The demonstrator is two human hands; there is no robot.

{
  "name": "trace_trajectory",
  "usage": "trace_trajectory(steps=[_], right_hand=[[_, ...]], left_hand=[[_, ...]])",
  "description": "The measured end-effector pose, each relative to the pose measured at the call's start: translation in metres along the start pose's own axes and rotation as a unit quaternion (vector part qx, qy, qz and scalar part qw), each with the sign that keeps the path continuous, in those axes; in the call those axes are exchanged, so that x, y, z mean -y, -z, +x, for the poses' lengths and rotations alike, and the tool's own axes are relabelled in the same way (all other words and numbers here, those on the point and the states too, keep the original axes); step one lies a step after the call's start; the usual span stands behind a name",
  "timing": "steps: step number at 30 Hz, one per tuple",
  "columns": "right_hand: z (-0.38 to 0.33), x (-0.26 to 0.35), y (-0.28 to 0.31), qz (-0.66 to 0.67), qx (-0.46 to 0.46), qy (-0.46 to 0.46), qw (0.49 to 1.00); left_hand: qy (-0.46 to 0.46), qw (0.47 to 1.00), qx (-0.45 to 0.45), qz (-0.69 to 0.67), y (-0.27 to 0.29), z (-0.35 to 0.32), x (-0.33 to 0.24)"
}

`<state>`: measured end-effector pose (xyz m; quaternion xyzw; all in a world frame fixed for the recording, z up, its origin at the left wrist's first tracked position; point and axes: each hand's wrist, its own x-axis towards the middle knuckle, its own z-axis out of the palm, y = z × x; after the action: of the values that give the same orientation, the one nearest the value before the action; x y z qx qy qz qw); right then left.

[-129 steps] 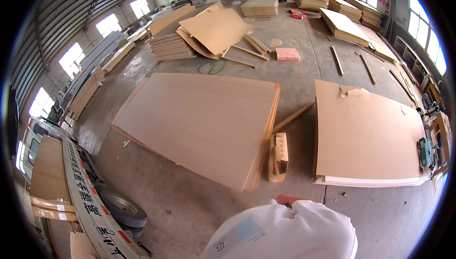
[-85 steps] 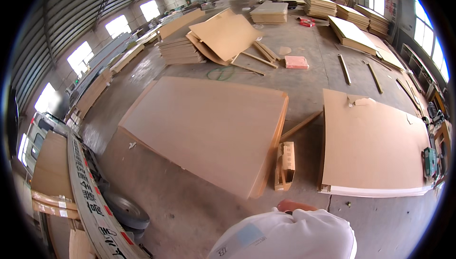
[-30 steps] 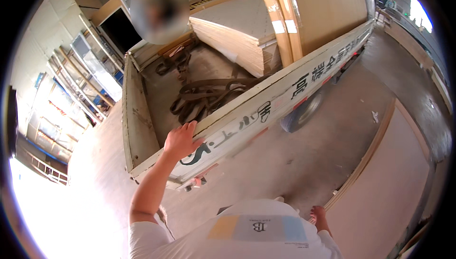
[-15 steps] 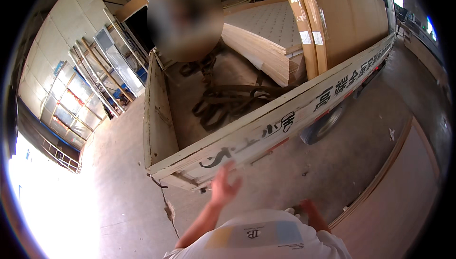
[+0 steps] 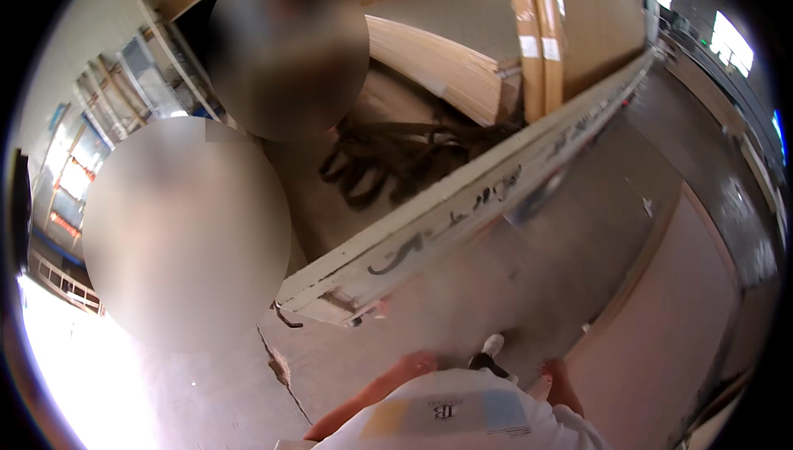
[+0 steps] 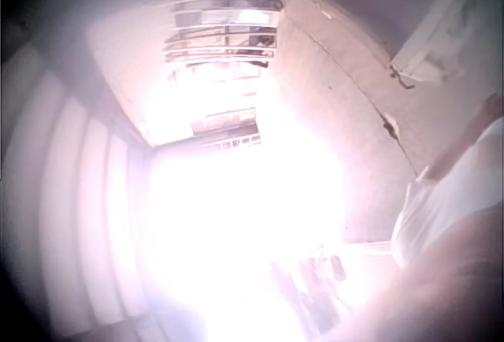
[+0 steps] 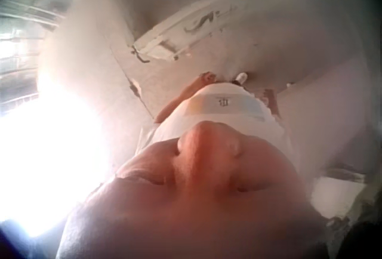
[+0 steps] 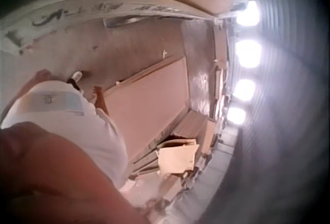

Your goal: The person lifts and carries a large white rectangular panel from a metal rack to a stack on the floor. They then walk through the workshop, pick up a yellow tool, and move toward a white truck where another person is loading materials. The person gestures toward the truck and the stacked panels.

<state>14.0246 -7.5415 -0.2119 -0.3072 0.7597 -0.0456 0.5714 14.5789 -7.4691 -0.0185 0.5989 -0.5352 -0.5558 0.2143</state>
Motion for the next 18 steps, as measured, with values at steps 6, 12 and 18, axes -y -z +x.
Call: trace_trajectory(steps=[6,12,18], right_hand=[[-0.066,-0.154,0.092,-0.344,-0.325,0.016,0.881],[-0.145,-0.143,0.062,-0.071,-0.347,-0.165,0.921],[-0.177,-0.136,0.05,-0.031,-0.439,-0.182,0.879]], left_hand=[[-0.039,0.986,0.139,0.085,-0.003,0.009,0.018],[-0.042,0.979,0.159,0.122,0.019,0.014,0.024],[-0.018,0.967,0.159,0.197,0.02,0.06,0.224]])
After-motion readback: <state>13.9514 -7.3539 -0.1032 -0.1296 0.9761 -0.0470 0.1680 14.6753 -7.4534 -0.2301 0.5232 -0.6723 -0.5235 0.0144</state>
